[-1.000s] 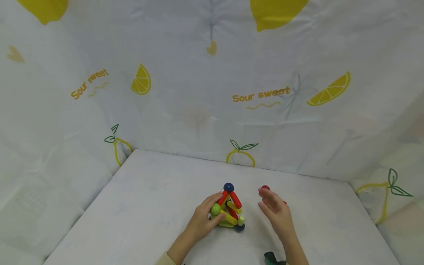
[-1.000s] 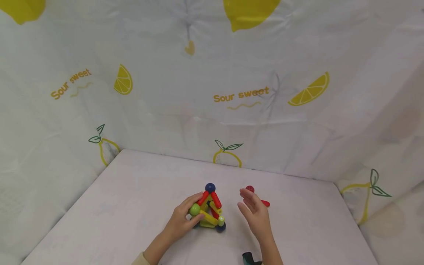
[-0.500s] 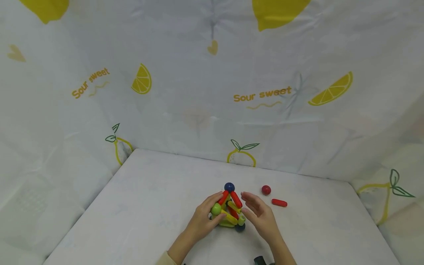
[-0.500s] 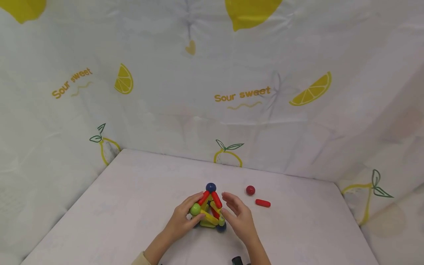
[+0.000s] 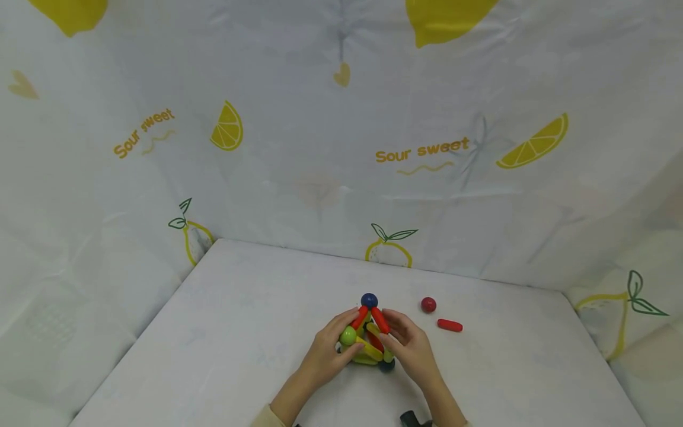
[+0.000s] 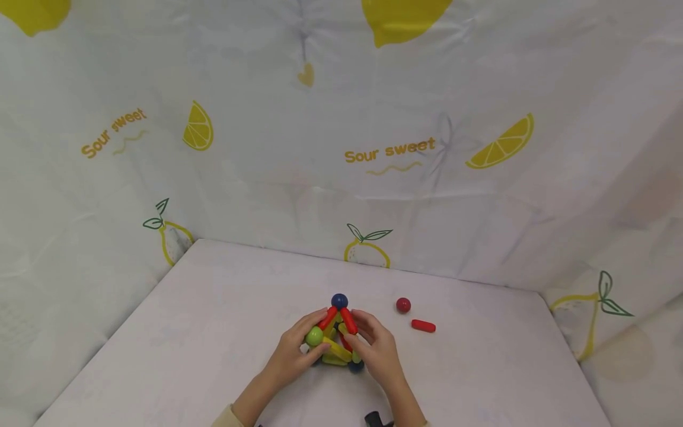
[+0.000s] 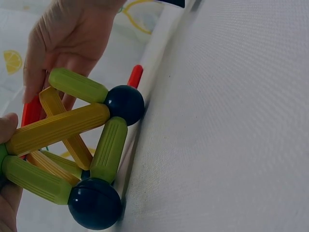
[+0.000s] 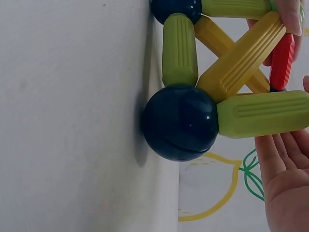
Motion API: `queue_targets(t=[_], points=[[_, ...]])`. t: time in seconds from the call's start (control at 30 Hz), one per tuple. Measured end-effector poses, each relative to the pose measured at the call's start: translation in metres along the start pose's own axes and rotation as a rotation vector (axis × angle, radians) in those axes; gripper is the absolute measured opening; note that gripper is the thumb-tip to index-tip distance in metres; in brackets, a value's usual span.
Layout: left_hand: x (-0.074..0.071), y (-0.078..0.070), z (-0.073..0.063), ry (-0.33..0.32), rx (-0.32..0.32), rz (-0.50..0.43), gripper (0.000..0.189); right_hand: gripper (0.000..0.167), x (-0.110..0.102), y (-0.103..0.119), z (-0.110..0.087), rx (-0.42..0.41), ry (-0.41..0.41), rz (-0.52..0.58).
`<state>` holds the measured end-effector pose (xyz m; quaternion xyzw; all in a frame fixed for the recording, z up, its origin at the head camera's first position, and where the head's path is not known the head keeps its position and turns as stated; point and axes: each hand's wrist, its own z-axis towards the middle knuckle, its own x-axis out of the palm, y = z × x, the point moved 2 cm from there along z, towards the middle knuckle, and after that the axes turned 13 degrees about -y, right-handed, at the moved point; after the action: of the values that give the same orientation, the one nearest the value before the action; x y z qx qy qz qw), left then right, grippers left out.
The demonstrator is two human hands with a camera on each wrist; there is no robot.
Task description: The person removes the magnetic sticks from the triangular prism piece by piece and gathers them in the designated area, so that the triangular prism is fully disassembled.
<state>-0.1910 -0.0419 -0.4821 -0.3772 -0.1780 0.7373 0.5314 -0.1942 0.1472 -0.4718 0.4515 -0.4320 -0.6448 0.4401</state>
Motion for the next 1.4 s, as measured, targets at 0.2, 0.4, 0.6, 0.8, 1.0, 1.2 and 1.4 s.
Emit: queue_targets(t=[0.2,0.4,0.6,0.8,1.0,1.2,1.4], points=[[0.0,0.001,-0.001,0.001,-0.002,0.004,0.057,0.043,0.002,-0.001,0.0,-0.014,-0.029,-0.017],[0.0,0.0,0.0,0.008,-0.006,-0.005,0.058,0.037,0.002,0.0,0.0,-0.018,-0.045,-0.03],[0.0,0.001,-0.001,0.007,0.007,0.001,0.058,0.031,-0.002,0.0,0.0,-0.031,-0.076,-0.05],[0.0,0.001,-0.001,0.005,0.009,0.003,0.058,0.029,-0.006,-0.005,0.004,-0.015,-0.09,-0.041],[0.0,0.0,0.0,0.008,-0.007,0.009,0.057,0.034,-0.011,-0.011,0.008,0.016,-0.069,-0.032],[-0.001,-0.001,0.0,0.009,-0.014,0.015,0.057,0.037,-0.015,-0.019,0.012,0.062,-0.017,0.011],[0.001,-0.001,-0.001,0.014,-0.025,0.022,0.057,0.036,-0.025,-0.019,0.013,0.107,-0.041,0.042]])
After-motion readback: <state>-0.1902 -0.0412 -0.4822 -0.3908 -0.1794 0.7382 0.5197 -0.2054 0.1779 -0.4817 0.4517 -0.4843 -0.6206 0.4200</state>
